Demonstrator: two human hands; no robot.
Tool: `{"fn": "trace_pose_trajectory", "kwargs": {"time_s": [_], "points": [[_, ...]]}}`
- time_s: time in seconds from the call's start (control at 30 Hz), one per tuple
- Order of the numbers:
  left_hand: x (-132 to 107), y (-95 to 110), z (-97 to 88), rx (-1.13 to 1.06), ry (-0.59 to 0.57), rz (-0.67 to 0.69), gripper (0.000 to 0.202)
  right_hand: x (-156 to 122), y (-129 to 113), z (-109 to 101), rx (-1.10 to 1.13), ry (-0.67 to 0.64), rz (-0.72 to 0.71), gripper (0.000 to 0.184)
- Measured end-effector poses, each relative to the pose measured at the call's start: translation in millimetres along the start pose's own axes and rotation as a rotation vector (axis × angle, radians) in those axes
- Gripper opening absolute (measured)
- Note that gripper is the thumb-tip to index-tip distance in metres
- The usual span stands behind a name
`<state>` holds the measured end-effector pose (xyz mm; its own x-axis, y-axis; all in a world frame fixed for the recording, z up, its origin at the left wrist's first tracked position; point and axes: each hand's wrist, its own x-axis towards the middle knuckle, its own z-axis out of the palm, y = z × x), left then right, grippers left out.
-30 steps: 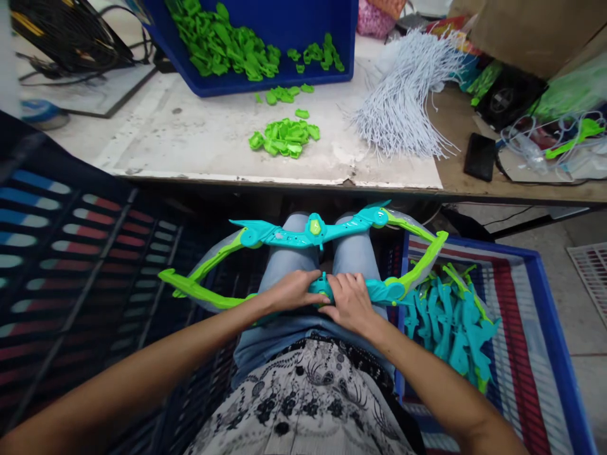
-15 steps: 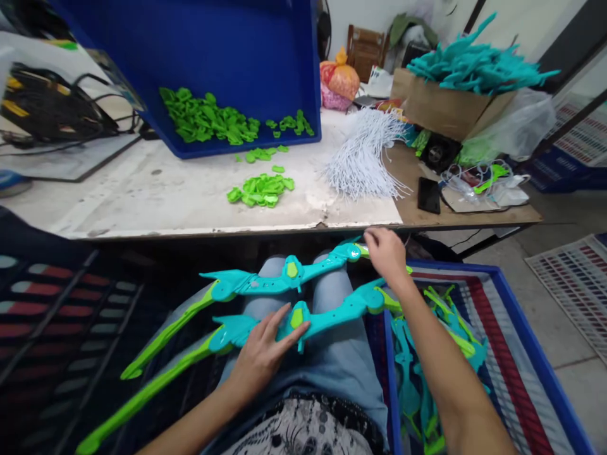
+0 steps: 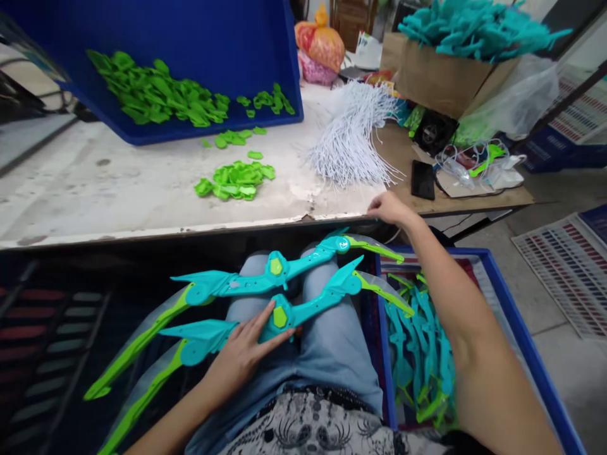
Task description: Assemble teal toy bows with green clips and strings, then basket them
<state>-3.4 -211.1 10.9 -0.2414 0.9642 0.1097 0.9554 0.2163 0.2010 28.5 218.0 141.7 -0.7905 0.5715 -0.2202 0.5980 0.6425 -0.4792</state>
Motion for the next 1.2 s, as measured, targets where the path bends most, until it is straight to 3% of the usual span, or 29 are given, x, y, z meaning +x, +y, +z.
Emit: {"fn": "trace_pose_trajectory", "kwargs": {"time_s": [0.1,0.17,0.2,0.27,0.3,0.37,0.43,0.5,0.6,0.67,0.8,0.97,1.2], "points": [[0.8,4.3,-10.2,-0.052,0.065,0.012,0.064,-80.0,43.6,3.0,0.41,-0.309,-0.028,0.026],[2.9,16.6,-19.0,-0.148,0.173,0.017,0.051,-140.7,72.7,16.3,0.569,-0.343,0.076,0.03],[5.7,25.5,-22.4,-0.222,0.222,0.024,0.045,-168.9,85.7,26.3,0.632,-0.292,0.139,0.031],[17.3,48.1,-24.6,-0.431,0.236,0.035,0.034,-215.2,107.0,51.4,0.721,-0.052,0.244,0.033],[26.6,61.1,-22.4,-0.563,0.182,0.031,0.029,-232.2,115.0,65.4,0.75,0.1,0.287,0.034],[52.0,88.9,-11.1,-0.842,-0.035,-0.026,0.022,-253.9,125.8,93.0,0.787,0.375,0.344,0.037],[83.2,116.5,7.2,-1.078,-0.289,-0.156,0.02,-262.4,131.1,116.9,0.796,0.553,0.373,0.04],[114.8,141.1,28.2,-1.278,-0.467,-0.335,0.021,-263.1,132.9,135.1,0.775,0.659,0.382,0.039],[153.5,168.8,55.2,-1.607,-0.57,-0.651,0.025,-259.4,134.0,153.5,0.712,0.774,0.363,0.031],[171.0,180.6,67.6,-1.744,-0.586,-0.777,0.026,-257.1,135.2,162.6,0.654,0.808,0.331,0.029],[189.2,193.3,80.0,-1.809,-0.63,-0.804,0.021,-253.4,136.1,174.3,0.512,0.872,0.269,0.027],[195.6,200.1,83.3,-1.869,-0.666,-0.796,0.015,-248.9,131.5,173.7,0.363,0.897,0.145,0.024],[197.4,199.2,86.8,-1.894,-0.657,-0.778,0.009,-251.8,132.1,171.0,0.304,0.866,0.141,0.021]]}}
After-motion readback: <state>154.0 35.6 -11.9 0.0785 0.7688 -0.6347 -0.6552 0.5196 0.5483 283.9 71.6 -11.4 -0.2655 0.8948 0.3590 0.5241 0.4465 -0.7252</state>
